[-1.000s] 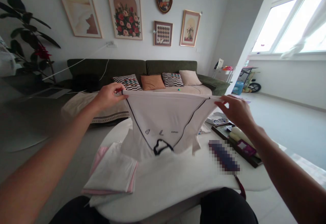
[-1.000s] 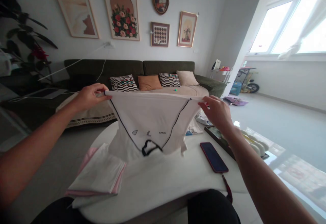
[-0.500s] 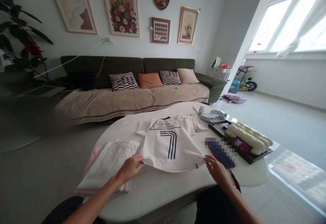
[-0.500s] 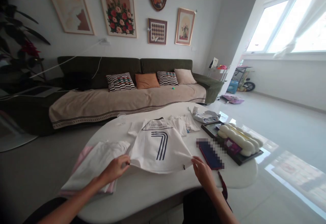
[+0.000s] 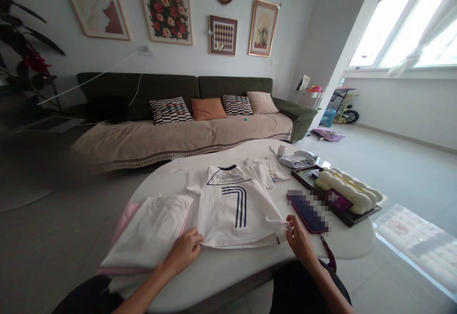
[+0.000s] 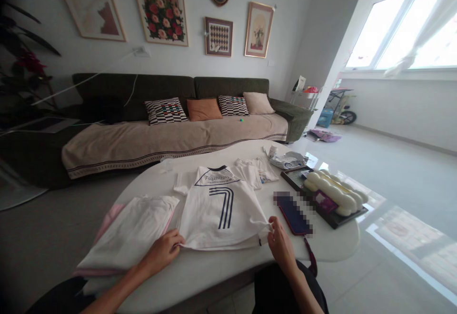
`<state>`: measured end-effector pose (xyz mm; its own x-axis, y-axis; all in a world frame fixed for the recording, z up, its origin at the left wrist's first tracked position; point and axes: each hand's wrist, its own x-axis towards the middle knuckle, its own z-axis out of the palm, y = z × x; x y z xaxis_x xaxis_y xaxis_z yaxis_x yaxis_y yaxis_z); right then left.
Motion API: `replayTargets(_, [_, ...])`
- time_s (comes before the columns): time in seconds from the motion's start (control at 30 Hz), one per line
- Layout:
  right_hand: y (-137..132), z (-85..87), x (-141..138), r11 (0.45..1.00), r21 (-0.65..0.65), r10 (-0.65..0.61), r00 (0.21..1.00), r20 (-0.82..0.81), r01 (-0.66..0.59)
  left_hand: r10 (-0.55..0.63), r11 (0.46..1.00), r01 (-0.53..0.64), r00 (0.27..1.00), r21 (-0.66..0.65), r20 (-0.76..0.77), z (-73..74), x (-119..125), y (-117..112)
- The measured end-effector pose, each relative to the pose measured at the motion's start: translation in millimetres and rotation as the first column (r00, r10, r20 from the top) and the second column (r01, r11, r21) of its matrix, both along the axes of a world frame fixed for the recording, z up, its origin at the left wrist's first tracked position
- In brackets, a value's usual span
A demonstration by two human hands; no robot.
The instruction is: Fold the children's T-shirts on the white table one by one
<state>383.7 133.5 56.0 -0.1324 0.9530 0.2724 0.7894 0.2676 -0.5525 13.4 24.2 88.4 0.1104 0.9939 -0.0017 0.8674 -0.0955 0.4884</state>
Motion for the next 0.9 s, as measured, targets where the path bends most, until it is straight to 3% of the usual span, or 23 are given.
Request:
replayTargets(0.1, [1, 2.9, 7, 1.0, -0.007, -0.028, 0.999, 0.04, 0.028, 0.036, 0.998, -0.035, 0.999, 0.047, -0.014, 7.3, -4, -2])
replayTargets(0.2, [-4, 4.0, 22, 0.995, -0.102, 0.001, 0.989, 0.145, 0.014, 0.006, 0.998, -0.002, 0.998, 0.062, -0.06, 11.6, -9, -15])
replayTargets(0.33, [-9, 1.5, 37, 0.926, -0.322, 0.259, 0.951, 0.167, -0.196, -0.162, 0.985, 0.15, 0.977, -0.09, -0.142, 17.0, -8, -25])
replayTargets(0.4, [-5, 3.4, 38, 0.889, -0.36, 0.342, 0.933, 0.115, -0.281, -0.179, 0.981, 0.165, 0.974, -0.103, -0.141, 22.4, 0, -13])
replayTargets(0.5, [7, 12.2, 25, 0.911, -0.339, 0.284, 0.953, 0.102, -0.236, -0.114, 0.993, 0.116, 0.991, 0.018, -0.069, 26.1, 20, 25])
replayTargets(0.57, [15, 18.5, 7, 0.933, -0.301, 0.245, 0.961, 0.127, -0.198, -0.077, 0.992, 0.081, 0.996, 0.099, -0.043, 19.3, 35, 55])
replayTargets(0.67, [23, 22.5, -24, 0.939, -0.266, 0.261, 0.954, 0.148, -0.216, 0.023, 0.998, -0.016, 0.991, 0.054, -0.13, -5.8, 52, 84])
replayTargets(0.8, [46, 16.7, -44, 0.963, -0.201, 0.207, 0.968, 0.141, -0.177, 0.133, 0.991, -0.134, 0.961, 0.012, -0.242, -42.7, 58, 91])
replayTargets(0.9, [86, 8.5, -41, 0.988, -0.153, 0.03, 0.989, 0.145, -0.007, 0.171, 0.985, -0.161, 0.955, 0.059, -0.245, -55.8, 55, 89])
